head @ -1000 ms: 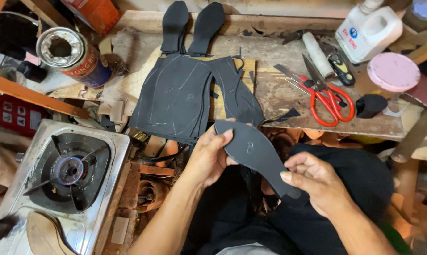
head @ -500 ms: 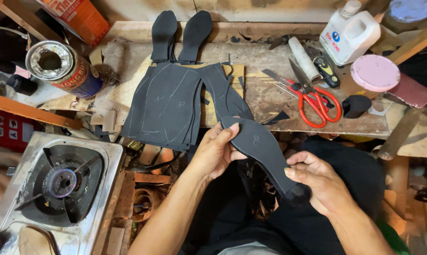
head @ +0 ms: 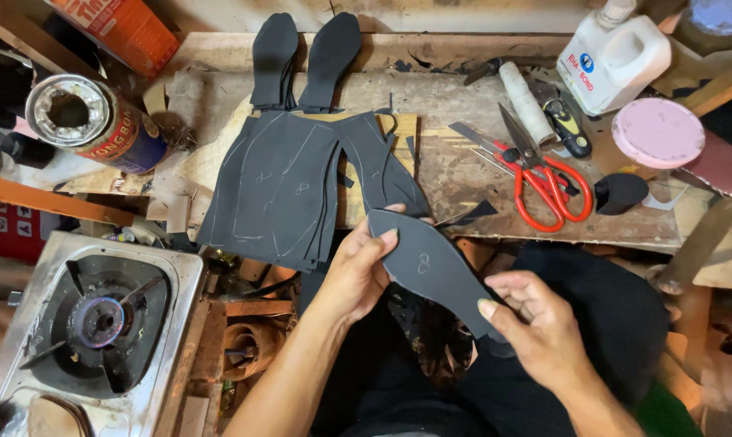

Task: The person cuts black shoe insoles from a layered sheet using red-handled scissors, following pre-drawn outlines. The person stacks the cut insoles and briefly compares one to a finished insole on the shelf.

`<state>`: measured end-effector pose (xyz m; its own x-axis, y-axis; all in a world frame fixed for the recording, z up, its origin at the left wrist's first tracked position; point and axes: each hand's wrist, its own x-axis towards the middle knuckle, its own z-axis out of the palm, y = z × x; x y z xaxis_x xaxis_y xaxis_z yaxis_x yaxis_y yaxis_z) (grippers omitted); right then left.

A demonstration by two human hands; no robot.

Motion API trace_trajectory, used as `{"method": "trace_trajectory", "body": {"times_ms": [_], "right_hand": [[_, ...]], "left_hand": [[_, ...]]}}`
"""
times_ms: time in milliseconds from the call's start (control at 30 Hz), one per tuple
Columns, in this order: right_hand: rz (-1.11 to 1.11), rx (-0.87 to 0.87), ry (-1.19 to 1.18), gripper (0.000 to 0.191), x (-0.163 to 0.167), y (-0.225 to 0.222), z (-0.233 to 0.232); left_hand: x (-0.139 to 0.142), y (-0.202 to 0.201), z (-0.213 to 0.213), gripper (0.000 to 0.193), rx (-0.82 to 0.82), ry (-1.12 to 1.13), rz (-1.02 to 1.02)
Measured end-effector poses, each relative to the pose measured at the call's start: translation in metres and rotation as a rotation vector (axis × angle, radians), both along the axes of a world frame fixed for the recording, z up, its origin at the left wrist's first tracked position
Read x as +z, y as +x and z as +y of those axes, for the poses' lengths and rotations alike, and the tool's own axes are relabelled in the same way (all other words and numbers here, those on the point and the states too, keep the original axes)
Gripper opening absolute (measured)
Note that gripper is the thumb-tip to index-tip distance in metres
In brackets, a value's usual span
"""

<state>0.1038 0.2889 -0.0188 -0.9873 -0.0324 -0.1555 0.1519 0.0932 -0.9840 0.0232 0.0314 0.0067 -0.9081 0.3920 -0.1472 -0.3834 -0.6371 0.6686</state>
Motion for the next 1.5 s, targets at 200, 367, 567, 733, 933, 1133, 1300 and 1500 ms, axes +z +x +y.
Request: {"method": "trace_trajectory", "body": {"times_ms": [200, 367, 567, 733, 933, 1133, 1300, 1500], "right_hand": [[0.107, 0.041, 0.112, 0.029, 0.018, 0.000, -0.016], [0.128, 0.087, 0.177, 0.028, 0.027, -0.010, -0.019], [0.151, 0.070, 0.308, 0.026, 0.032, -0.015, -0.020], [0.158, 0.045, 0.292, 0.025, 0.028, -0.018, -0.017], [0.166, 0.026, 0.251, 0.023, 0.008, -0.019, -0.008], [0.097, -0.019, 0.182, 0.024, -0.031, -0.013, 0.006], [0.057, -0.007, -0.005, 0.024, -0.063, -0.007, 0.014], [-0.016, 0.004, -0.099, 0.023, -0.071, -0.012, 0.016]], "left_hand": [[0.000, 0.004, -0.009, 0.048, 0.058, -0.006, -0.038], [-0.005, 0.004, -0.014, 0.049, 0.090, -0.030, -0.062], [-0.009, 0.003, -0.014, 0.051, 0.102, -0.064, -0.009], [-0.006, 0.000, -0.013, 0.053, 0.084, -0.051, -0.096], [-0.001, -0.001, -0.013, 0.056, 0.061, -0.034, -0.006], [0.002, 0.004, -0.014, 0.056, 0.020, -0.064, 0.111], [0.005, 0.009, -0.012, 0.049, 0.003, -0.127, 0.136], [0.005, 0.001, -0.010, 0.043, 0.019, -0.117, 0.047]]}}
